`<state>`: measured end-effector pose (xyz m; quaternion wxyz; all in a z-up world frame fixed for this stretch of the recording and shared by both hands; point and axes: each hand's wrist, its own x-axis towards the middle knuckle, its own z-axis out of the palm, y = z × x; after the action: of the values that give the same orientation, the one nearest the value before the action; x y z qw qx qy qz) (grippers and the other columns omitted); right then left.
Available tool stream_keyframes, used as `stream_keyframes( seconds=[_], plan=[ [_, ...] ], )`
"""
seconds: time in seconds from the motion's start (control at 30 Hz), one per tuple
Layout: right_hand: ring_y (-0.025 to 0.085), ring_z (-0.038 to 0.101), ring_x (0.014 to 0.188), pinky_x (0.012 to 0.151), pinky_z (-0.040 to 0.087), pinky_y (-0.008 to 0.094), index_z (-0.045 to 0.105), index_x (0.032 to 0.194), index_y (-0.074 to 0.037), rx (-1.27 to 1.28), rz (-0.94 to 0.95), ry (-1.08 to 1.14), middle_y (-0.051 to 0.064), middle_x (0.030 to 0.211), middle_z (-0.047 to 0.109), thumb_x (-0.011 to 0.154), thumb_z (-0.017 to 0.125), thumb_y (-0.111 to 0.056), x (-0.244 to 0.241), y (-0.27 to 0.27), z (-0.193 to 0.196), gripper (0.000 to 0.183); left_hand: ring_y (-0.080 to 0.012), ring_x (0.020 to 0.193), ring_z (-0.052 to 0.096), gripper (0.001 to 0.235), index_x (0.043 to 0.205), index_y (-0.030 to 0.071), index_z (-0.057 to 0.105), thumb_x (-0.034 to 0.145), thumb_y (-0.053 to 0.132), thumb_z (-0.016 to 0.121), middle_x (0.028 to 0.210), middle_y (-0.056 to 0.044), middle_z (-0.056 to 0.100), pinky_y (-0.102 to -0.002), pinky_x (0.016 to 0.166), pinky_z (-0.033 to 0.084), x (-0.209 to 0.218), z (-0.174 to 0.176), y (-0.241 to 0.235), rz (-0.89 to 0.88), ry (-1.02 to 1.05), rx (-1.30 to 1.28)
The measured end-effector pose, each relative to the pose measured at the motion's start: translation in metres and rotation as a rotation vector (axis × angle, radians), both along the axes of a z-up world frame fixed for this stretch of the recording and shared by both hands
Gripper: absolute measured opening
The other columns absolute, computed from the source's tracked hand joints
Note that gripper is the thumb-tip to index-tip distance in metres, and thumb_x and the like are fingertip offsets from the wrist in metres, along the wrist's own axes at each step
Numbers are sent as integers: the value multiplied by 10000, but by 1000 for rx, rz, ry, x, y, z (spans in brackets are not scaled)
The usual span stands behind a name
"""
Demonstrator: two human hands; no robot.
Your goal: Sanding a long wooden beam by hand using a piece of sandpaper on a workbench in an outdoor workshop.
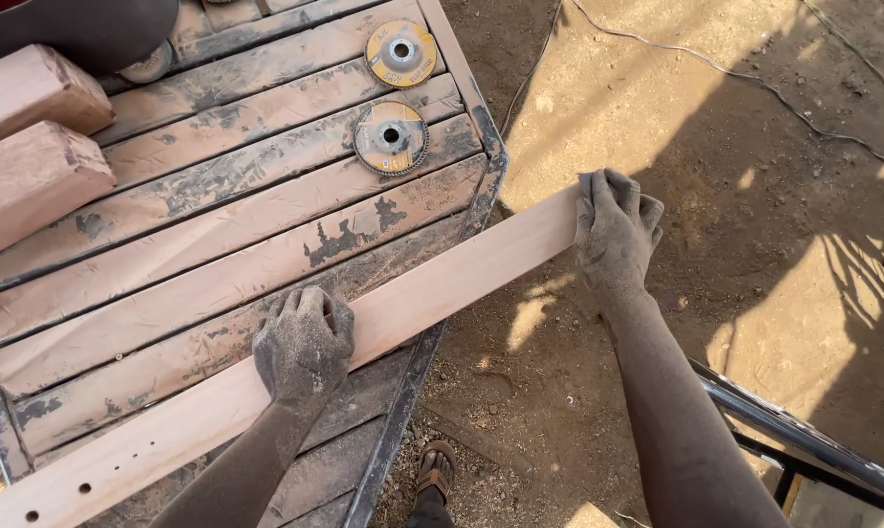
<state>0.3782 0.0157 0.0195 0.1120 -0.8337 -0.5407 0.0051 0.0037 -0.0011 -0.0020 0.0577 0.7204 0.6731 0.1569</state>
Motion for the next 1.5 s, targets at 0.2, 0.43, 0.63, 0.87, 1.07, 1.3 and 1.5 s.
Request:
stream_keyframes(
  seconds=[0.2, 0.43, 0.63, 0.87, 1.07, 1.3, 1.5],
  plan=[
    [279, 400, 1415, 1040, 424, 434, 596, 1477, -273, 128, 201, -198, -56, 1472, 499, 1073, 514, -376, 4, -62, -17, 425, -318, 921, 713, 219, 772, 152, 624, 876, 345, 626, 821, -99, 677, -458, 807, 567, 2, 5, -2, 21, 19, -9],
    [298, 305, 1497, 1209, 220, 464, 469, 1563, -204, 83, 241, -59, 28, 1550, 428, 1069, 449, -337, -55, -62, -11, 512, -318, 912, 717, 224, 771, 151, 621, 895, 337, 625, 816, -99, 679, -451, 789, 569, 1, 11, 3, 10, 45, 8],
    [317, 277, 1549, 1273, 90, 499, 457, 1596, -96, -37, 199, -92, 103, 1672, 391, 1122, 425, -254, -48, -60, -28, 501, -293, 916, 714, 242, 765, 176, 601, 917, 363, 624, 798, -71, 663, -439, 770, 565, -12, -1, -9, 0, 64, 14],
    [207, 184, 1548, 1254, 36, 439, 359, 1578, -250, -248, 617, -168, -12, 1677, 274, 1033, 410, -323, -143, -82, -8, 552, -309, 978, 715, 244, 798, 155, 610, 957, 336, 576, 857, -89, 689, -447, 808, 567, -3, 0, 2, -35, 38, -1],
    [301, 303, 1516, 1238, 165, 495, 444, 1591, -135, 36, 270, -74, 108, 1638, 406, 1084, 447, -219, -39, -56, -27, 514, -343, 982, 711, 261, 794, 137, 609, 971, 324, 566, 856, -121, 691, -474, 813, 559, -5, 5, -2, -16, 23, -26],
    [243, 313, 1542, 1276, 184, 496, 434, 1557, -128, 141, 714, 81, 13, 1648, 378, 947, 495, -162, -234, -122, -32, 614, -342, 877, 667, 257, 836, 139, 613, 1006, 303, 511, 859, -75, 704, -494, 751, 520, -2, 6, 0, -17, 11, 18],
    [266, 317, 1535, 1252, 204, 553, 371, 1604, -193, 62, 483, -12, -7, 1653, 364, 1070, 433, -290, -58, -78, -26, 546, -345, 754, 678, 298, 736, 139, 598, 998, 282, 593, 760, -61, 695, -503, 618, 525, 2, 6, -1, -17, -6, 207]
  ],
)
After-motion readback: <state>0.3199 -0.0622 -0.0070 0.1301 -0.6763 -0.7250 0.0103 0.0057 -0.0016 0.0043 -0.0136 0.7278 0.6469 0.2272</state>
